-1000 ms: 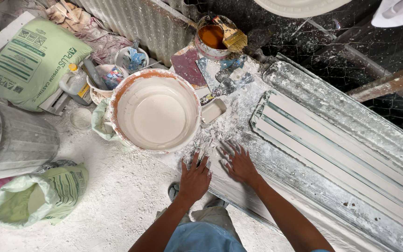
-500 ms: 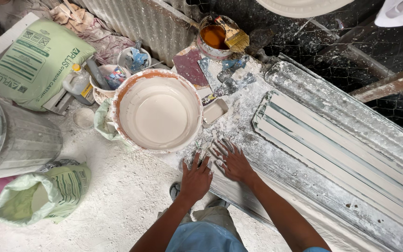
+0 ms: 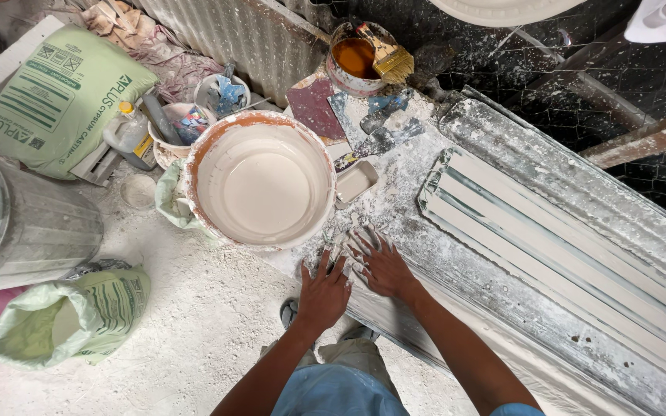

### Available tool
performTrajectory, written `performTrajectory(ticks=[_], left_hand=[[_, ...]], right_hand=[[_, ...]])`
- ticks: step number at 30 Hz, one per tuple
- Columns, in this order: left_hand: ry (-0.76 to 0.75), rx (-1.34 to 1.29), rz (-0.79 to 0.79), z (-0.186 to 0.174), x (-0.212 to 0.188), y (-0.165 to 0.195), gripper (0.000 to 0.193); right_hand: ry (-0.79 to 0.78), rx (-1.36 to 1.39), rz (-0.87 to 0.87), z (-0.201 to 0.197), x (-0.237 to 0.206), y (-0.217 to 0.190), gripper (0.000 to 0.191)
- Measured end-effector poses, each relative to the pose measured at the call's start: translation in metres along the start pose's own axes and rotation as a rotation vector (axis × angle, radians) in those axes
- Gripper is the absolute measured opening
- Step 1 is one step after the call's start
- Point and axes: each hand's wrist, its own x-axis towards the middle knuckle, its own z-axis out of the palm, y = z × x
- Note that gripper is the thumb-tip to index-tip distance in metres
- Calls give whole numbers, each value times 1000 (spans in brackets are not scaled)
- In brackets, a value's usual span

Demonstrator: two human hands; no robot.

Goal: The person wipes a long metal mold with a cloth, then dips the cloth into a bucket of white liquid and pours the liquid into the mold. The person spreads the liquid along the mold with the cloth and briefly touches a hanging decorative plaster piece.

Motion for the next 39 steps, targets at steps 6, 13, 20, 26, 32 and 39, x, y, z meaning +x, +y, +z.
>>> performTrajectory(ticks=[6,13,20,26,32,39], left_hand=[[-19,14,-2,-2,0,1,35],[-52,8,-9,-7,2,2,35],[-53,9,-15,-7,2,3,34],[-9,-8,-8,-6,1,4,34],[-71,-28,-47,-5,-2,4,34],[18,65,-6,8,0,7,40]], right_hand=[[-46,12,19,3,-10,13,59],[126,102,19,15,-18,18,64],[8,145,170,10,-9,13,62],[-45,125,226,1,-6,9,58],[96,59,160,10,-29,13,67],[-21,82,201,13,-26,2,61]])
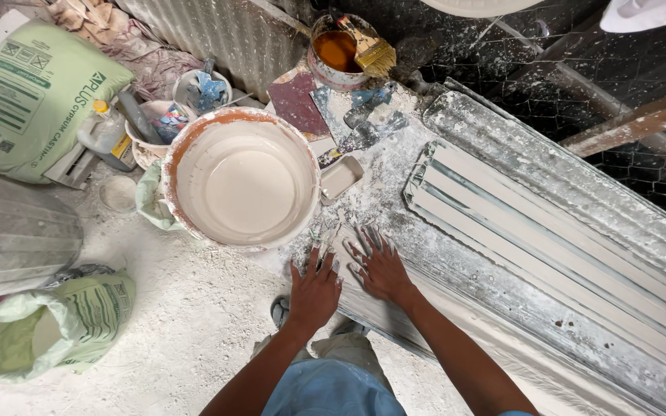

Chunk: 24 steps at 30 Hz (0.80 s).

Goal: The person wipes a long metal mold with a cloth, then dips the cloth into a bucket of white liquid and pours the liquid into the mold. The person spreads the liquid along the mold with the cloth and briefly touches a hanging decorative plaster piece.

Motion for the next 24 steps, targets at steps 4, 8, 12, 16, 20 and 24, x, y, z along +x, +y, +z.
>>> performTrajectory(ticks=[4,8,12,16,20,24], left_hand=[[47,91,20,7,2,9,44],[114,30,35,5,2,30,49],[-356,-45,58,-1,-3,55,43],[-9,-248,84,-2,-11,45,50],[178,4,20,-5,-38,-21,44],[136,82,68,-2,-73,-56,41]], right_hand=[[205,8,-125,1,2,0,61],[38,14,-14,5,-15,10,60],[134,59,-64,11,-52,18,64],[84,34,-48,13,-76,15,70],[-26,9,-4,21,-85,3,72],[166,15,-91,33,-83,-4,71]])
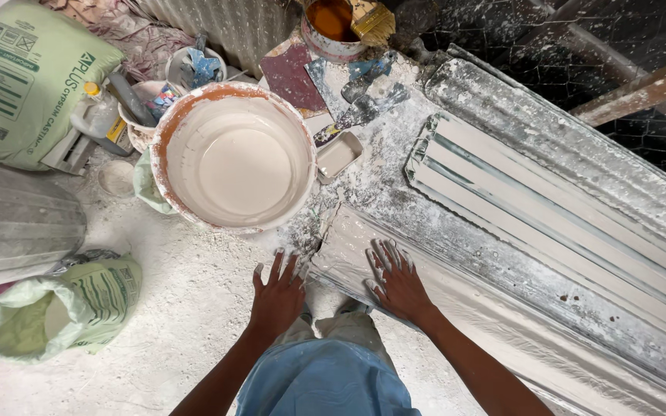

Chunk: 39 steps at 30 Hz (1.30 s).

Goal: The person wipes a long metal mold with a cloth, then dips the cloth into a bucket of white liquid and pours the liquid into the mold. The person spreads the liquid along the mold with the cloth and briefly touches a hanging decorative plaster piece.

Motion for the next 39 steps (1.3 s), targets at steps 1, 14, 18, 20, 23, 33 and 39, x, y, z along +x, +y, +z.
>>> performTrajectory(ticks=[1,14,18,20,23,33,39], left_hand=[[-34,-10,-25,3,-5,0,39],[-116,-295,-497,38,2,43,41],[-58,-347,-452,30,4,54,38],[-80,-378,-432,24,8,68,38],[-97,-424,-345,15,14,94,39],[13,-139,-301,18,36,95,46],[-214,69,-222,8,53,90,50]], right_hand=[[45,-2,-25,2,0,1,71],[2,68,-14,6,-13,-16,66],[136,118,-110,6,-8,-28,62],[121,158,-115,6,-3,-32,60],[127,215,-128,2,6,-30,58],[217,391,30,5,-22,33,27],[273,278,58,31,-57,66,26]])
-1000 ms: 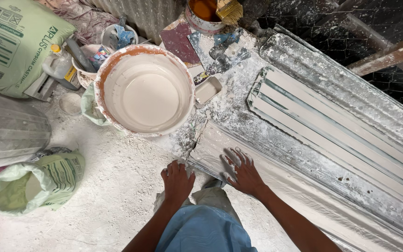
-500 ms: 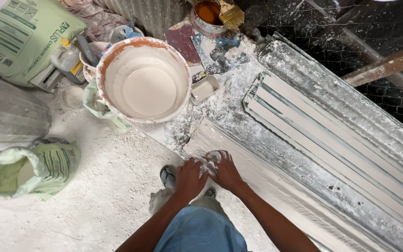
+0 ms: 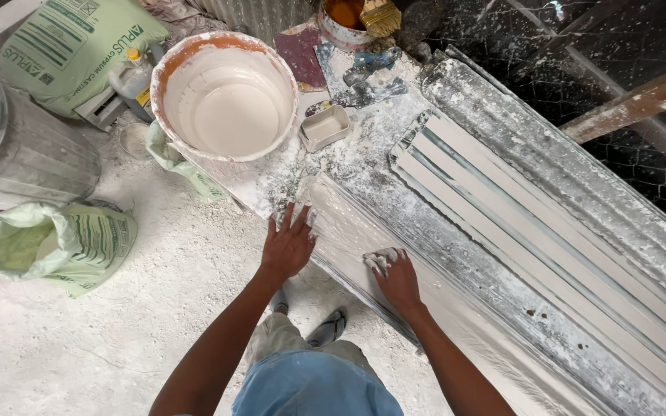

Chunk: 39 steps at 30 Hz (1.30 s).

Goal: The person wipes a long metal mold with a cloth, then dips the cloth into a bucket of white liquid and pours the liquid into the mold. The person spreads the liquid along the mold with the cloth and briefly touches a hanging decorative plaster piece.

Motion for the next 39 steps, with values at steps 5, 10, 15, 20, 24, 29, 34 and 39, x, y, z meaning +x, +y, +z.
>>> performTrajectory(ticks=[5,10,15,20,24,29,34,39], left_hand=[[-165,117,-19,10,-11,38,51],[241,-19,235,54,-39,117,55],[300,-21,370,81,-54,167,44],[321,10,431,88,-52,193,44],[238,-7,435,92,-55,214,45],[129,-93,483,90,-53,247,56],[-34,-42,366,82,-53,237,56],[273,-3,231,63,-38,171,54]], right_hand=[[11,-88,105,-21,-36,18,29],[29,-171,197,-35,-80,40,38],[17,-323,265,-25,-120,69,42],[-30,-278,326,-26,-155,86,51],[-86,-282,403,-38,-179,86,55],[-8,-253,310,-38,-183,79,69],[-32,-201,260,-26,-167,73,63],[-33,-230,105,-28,-151,70,68]])
